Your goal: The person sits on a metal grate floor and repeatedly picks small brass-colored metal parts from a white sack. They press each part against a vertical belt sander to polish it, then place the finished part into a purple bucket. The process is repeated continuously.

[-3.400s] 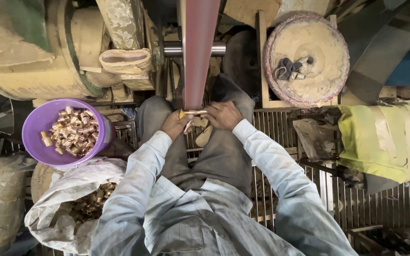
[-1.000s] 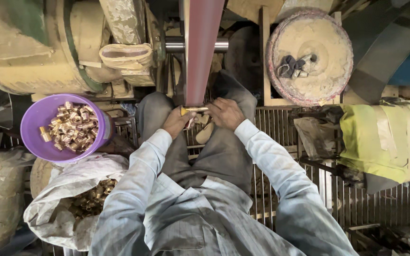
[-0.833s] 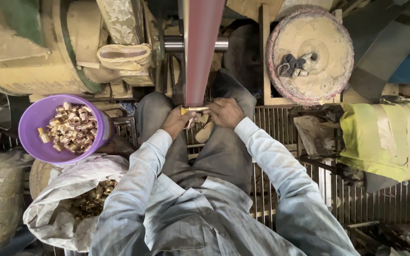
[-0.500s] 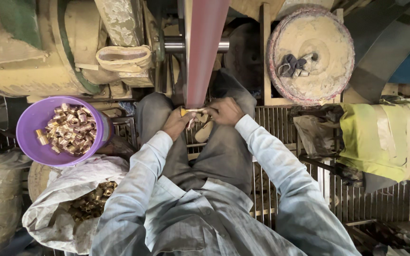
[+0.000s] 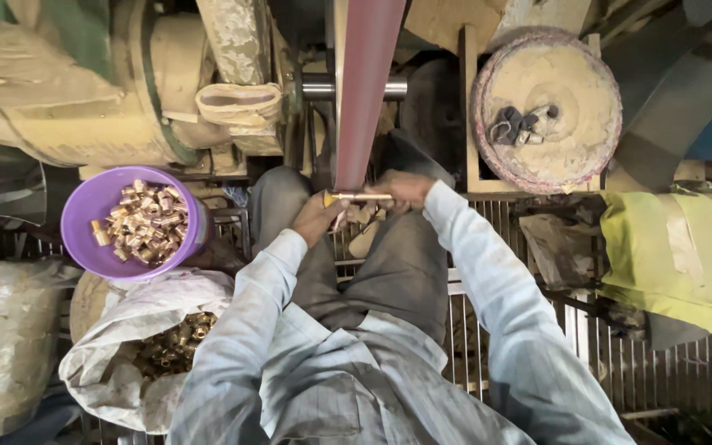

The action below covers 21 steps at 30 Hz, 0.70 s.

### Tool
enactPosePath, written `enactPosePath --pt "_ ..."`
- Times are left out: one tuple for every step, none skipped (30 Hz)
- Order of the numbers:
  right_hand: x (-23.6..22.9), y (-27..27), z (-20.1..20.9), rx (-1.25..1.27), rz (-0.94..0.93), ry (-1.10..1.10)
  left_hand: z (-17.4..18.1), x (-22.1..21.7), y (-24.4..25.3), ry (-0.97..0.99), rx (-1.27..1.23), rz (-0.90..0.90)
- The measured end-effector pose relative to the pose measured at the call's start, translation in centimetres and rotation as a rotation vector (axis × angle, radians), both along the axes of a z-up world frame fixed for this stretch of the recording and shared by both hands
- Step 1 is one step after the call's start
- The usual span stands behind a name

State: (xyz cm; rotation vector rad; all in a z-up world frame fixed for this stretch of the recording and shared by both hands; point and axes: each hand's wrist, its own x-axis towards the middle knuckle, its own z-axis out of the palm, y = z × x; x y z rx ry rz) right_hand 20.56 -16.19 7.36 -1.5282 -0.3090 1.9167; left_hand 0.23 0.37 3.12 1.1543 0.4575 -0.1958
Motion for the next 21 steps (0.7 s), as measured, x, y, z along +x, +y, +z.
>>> enactPosePath --pt "-0.7 -0.2 1.2 0.016 -0.01 -0.098 0.7 -0.4 0.0 -0.036 0.021 -0.001" --pt "-2.0 -1.0 2.7 0.032 -0.02 -0.195 1.6 -1.0 0.1 -0.073 0.043 -0.003" --pt "-3.9 -1.8 4.2 0.044 -0.021 -0.289 2.5 -1.8 -0.2 -0.105 0.058 0.005" --pt "-5.8 -2.5 5.7 0.24 -0.008 -0.481 3.4 -2.8 -0.5 -0.143 0.045 0.012" --pt "-8.0 -3.1 7.2 0.443 -0.002 -0.665 4.5 -4.1 -0.7 -0.177 0.035 0.013" --pt "-9.9 -3.9 8.9 0.449 -0.023 -0.821 5.7 -5.2 -0.8 -0.212 0.024 0.013" --pt "-11.8 -4.8 10.5 0.455 -0.043 -0.975 6.8 -6.2 -0.9 -0.215 0.099 0.019" --pt "-13.2 -5.0 11.9 0.461 -0.057 -0.991 8.0 -7.0 -1.1 -0.218 0.174 0.024" --pt "-14.3 -5.0 13.0 0.467 -0.074 -1.011 9.1 -7.5 -1.0 -0.224 0.251 0.025" --pt "-15.3 -4.9 14.0 0.474 -0.092 -1.031 10.0 -7.9 -0.8 -0.262 0.196 0.011" --pt "-16.2 -4.6 14.8 0.516 -0.112 -1.066 10.9 -8.3 -0.7 -0.299 0.142 0.002" --pt "-17.0 -4.3 15.3 0.559 -0.133 -1.1 11.7 -8.8 -0.6 -0.336 0.088 -0.008" --pt "-17.7 -3.9 15.7 0.606 -0.155 -1.135 12.3 -9.3 -0.4 -0.34 0.06 0.014" --pt "-18.3 -3.7 15.9 0.586 -0.167 -1.126 12.8 -9.9 -0.4 -0.345 0.032 0.035" --pt "-19.0 -3.4 15.9 0.569 -0.178 -1.114 13.0 -10.4 -0.3 -0.349 0.007 0.06" --pt "-19.6 -3.2 15.7 0.551 -0.188 -1.103 13.1 -10.8 -0.1 -0.357 0.025 0.065" --pt "-20.1 -3.0 15.3 0.587 -0.205 -1.103 12.9 -11.1 0.1 -0.365 0.046 0.074" --pt "-20.6 -2.8 14.8 0.622 -0.222 -1.103 12.7 -11.5 0.3 -0.373 0.066 0.082" --pt "-20.9 -2.4 14.2 0.666 -0.233 -1.1 12.3 -11.9 0.5 -0.345 0.062 0.102" --pt "-21.2 -2.1 13.5 0.593 -0.205 -1.043 11.8 -12.2 0.5 -0.317 0.057 0.122" --pt "-21.5 -1.7 12.6 0.528 -0.173 -0.984 11.4 -12.6 0.7 -0.291 0.058 0.148"
